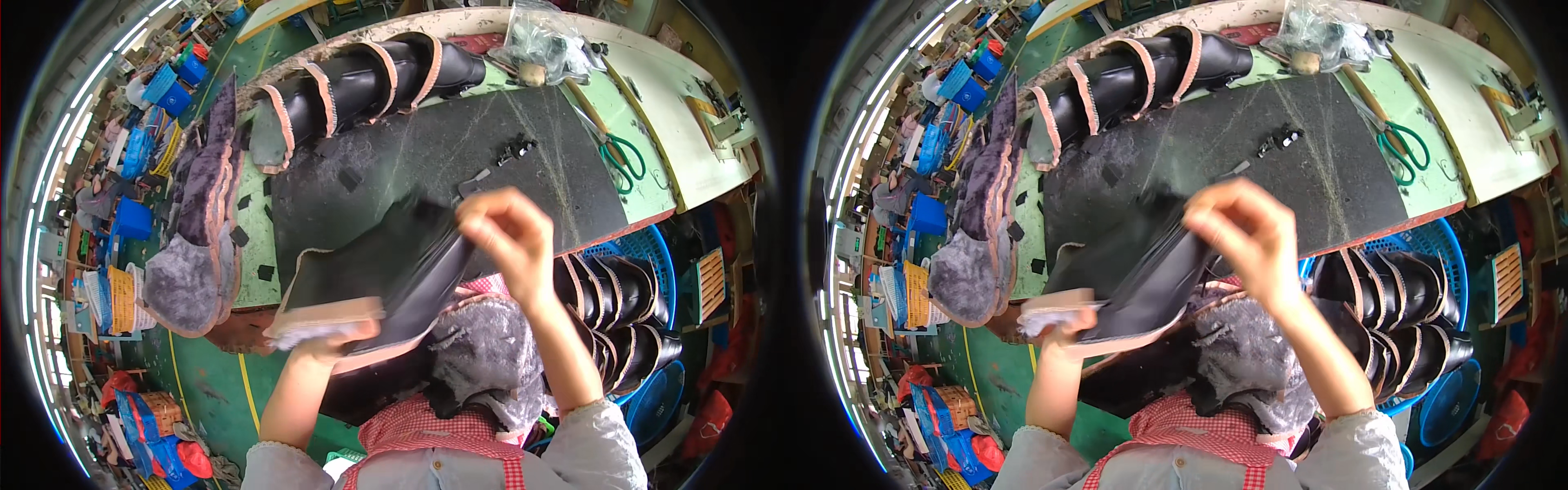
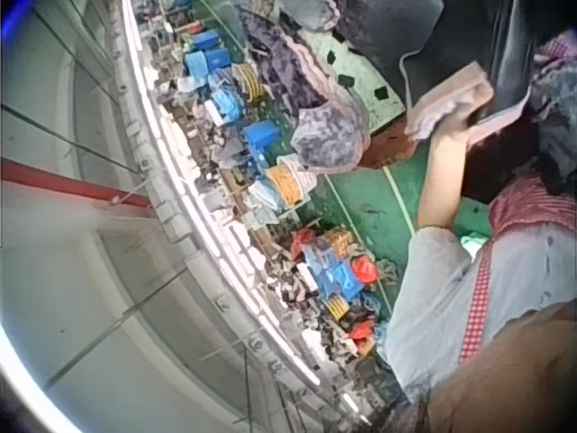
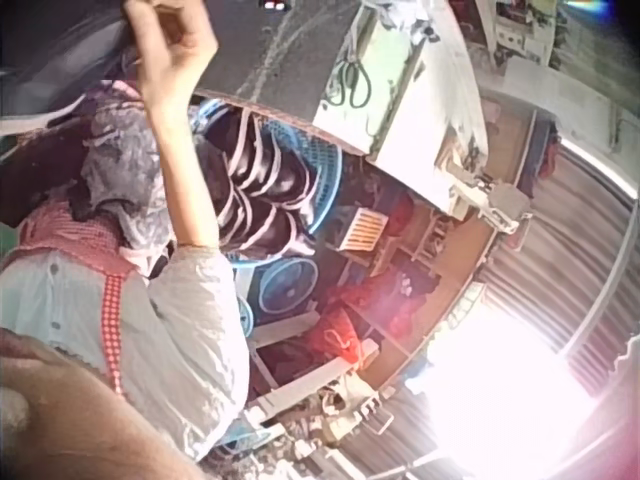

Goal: Trimming excess lining and materials from leather boots using scissors.

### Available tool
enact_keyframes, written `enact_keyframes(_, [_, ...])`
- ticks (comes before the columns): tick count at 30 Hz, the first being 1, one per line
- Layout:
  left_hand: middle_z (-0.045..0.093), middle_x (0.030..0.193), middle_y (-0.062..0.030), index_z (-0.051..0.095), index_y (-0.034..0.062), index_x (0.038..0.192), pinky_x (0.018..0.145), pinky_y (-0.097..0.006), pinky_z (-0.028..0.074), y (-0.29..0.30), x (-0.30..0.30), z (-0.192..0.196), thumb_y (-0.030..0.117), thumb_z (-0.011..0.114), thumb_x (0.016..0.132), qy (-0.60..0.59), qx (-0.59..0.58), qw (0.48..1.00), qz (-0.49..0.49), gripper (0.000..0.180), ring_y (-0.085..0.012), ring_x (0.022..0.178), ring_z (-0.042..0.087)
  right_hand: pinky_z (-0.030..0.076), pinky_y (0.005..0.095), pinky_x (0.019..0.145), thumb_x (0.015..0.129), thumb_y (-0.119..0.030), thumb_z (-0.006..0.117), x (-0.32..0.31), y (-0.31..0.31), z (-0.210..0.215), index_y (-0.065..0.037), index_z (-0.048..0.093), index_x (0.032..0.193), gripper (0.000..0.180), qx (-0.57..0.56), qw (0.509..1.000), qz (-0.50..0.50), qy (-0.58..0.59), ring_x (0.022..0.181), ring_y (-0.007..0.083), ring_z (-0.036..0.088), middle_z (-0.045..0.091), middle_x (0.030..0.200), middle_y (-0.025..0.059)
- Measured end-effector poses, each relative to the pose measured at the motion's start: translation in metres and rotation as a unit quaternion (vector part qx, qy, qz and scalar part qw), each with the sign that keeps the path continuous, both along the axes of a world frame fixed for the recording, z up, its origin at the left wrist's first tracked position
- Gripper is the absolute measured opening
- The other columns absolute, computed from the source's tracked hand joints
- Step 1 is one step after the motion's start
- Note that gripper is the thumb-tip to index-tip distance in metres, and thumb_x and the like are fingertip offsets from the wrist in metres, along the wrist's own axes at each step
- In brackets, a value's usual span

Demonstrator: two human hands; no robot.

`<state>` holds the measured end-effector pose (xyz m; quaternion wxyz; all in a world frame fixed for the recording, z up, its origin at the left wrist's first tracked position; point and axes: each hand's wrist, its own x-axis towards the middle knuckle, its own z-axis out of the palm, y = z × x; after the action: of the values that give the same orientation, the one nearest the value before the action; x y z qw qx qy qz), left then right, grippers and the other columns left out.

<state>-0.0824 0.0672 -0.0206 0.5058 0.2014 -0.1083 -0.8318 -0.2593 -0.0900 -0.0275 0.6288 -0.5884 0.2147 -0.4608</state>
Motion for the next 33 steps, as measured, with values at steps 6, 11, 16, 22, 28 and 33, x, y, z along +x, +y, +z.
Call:
enact_keyframes(6, [0.043, 0.14, -0.0156, 0.032, 0.0056, 0.145, 0.109, -0.046, 0.039, -0.008, -0.022, 0.004, 0.019, 0.06, 0.082, -0.391, -0.087, 0.903, 0.153, 0.07, -0.03, 0.129, 0.045, 0.05, 0.0308, 0.076, 0.069, -0.006, 0.081, 0.002, 0.035, 0.031, -0.004, 0.059, 0.11, 0.047, -0.146, 0.983, -0.084, 0.076, 0.082, 0.0197, 0.062, 0.062, 0.092, 0.0074])
enact_keyframes(11, [0.045, 0.137, -0.0182, 0.035, 0.0004, 0.141, 0.105, -0.044, 0.044, -0.004, -0.024, -0.002, 0.004, 0.053, 0.085, -0.39, -0.092, 0.902, 0.161, 0.058, -0.0293, 0.124, 0.05, 0.046, 0.0354, 0.078, 0.07, -0.012, 0.079, -0.008, 0.028, 0.039, -0.006, 0.065, 0.098, 0.032, -0.215, 0.957, -0.054, 0.187, 0.084, 0.0246, 0.059, 0.061, 0.085, 0.0066])
enact_keyframes(16, [0.053, 0.128, -0.0161, 0.041, 0.0005, 0.137, 0.094, -0.038, 0.051, -0.005, -0.033, -0.002, -0.004, 0.054, 0.086, -0.258, -0.025, 0.948, 0.185, 0.053, -0.0257, 0.113, 0.058, 0.046, 0.0357, 0.076, 0.073, -0.014, 0.077, -0.009, 0.025, 0.04, -0.006, 0.066, 0.092, 0.024, -0.224, 0.954, -0.05, 0.193, 0.082, 0.0257, 0.061, 0.063, 0.083, 0.0064])
enact_keyframes(22, [0.056, 0.127, -0.0156, 0.044, 0.0007, 0.136, 0.089, -0.036, 0.055, -0.009, -0.037, 0.002, -0.006, 0.054, 0.088, -0.256, -0.047, 0.946, 0.194, 0.049, -0.0242, 0.111, 0.06, 0.044, 0.0338, 0.077, 0.074, -0.011, 0.076, -0.007, 0.021, 0.034, -0.006, 0.065, 0.092, 0.022, -0.229, 0.957, -0.052, 0.171, 0.079, 0.0241, 0.061, 0.063, 0.084, 0.0061])
enact_keyframes(28, [0.052, 0.131, -0.0149, 0.046, -0.0047, 0.132, 0.103, -0.042, 0.042, -0.003, -0.011, -0.014, 0.022, 0.071, 0.083, -0.365, -0.264, 0.867, 0.212, 0.061, -0.0263, 0.121, 0.05, 0.045, 0.0239, 0.067, 0.08, -0.007, 0.077, 0.012, 0.02, 0.009, 0.0, 0.061, 0.091, 0.021, -0.056, 0.976, -0.212, -0.015, 0.071, 0.0085, 0.053, 0.059, 0.079, 0.0011])
enact_keyframes(33, [0.06, 0.115, -0.0061, 0.052, -0.0031, 0.125, 0.095, -0.03, 0.045, -0.059, 0.041, 0.044, 0.006, 0.079, 0.075, -0.581, -0.168, 0.745, 0.281, 0.058, -0.0164, 0.106, 0.058, 0.051, 0.0279, 0.067, 0.086, -0.014, 0.073, -0.012, 0.046, 0.004, -0.001, 0.052, 0.096, 0.027, -0.061, 0.988, 0.054, 0.131, 0.071, 0.0115, 0.062, 0.062, 0.076, 0.0063])
